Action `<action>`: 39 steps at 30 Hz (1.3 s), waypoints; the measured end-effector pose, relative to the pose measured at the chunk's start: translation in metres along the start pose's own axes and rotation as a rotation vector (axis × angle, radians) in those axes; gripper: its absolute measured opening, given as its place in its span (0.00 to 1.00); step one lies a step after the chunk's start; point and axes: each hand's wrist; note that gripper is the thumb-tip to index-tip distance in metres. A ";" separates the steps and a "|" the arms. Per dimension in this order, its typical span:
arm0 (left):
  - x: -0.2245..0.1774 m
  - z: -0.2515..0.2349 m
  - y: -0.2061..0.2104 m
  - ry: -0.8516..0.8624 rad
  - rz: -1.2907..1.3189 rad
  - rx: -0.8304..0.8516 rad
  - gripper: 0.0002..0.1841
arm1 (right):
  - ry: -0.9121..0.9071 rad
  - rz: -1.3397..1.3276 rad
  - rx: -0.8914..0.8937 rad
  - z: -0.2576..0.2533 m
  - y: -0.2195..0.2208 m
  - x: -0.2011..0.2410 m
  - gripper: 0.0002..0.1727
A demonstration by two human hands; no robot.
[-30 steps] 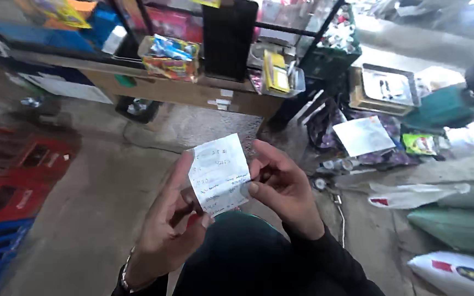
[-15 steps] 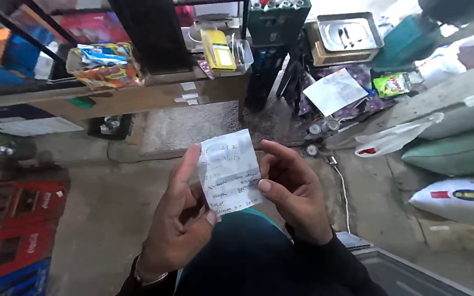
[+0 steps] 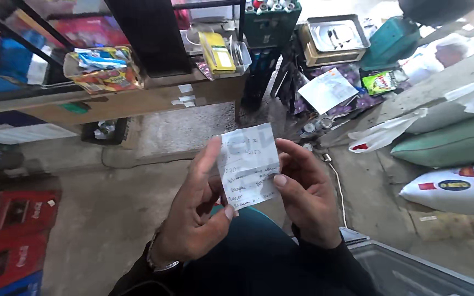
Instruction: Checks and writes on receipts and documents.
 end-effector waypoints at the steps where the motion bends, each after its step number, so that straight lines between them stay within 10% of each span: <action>1: -0.001 0.000 -0.001 0.006 0.001 0.006 0.54 | -0.003 0.002 -0.005 0.000 0.002 0.000 0.31; 39: -0.008 0.013 -0.012 0.014 0.052 0.001 0.54 | -0.018 -0.022 -0.026 0.016 0.015 -0.004 0.31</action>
Point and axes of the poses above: each hand's wrist, its own z-axis away from the middle knuckle, its own y-axis out of the palm, x = y × z, and after that the axes turned 14 degrees about y, right-handed
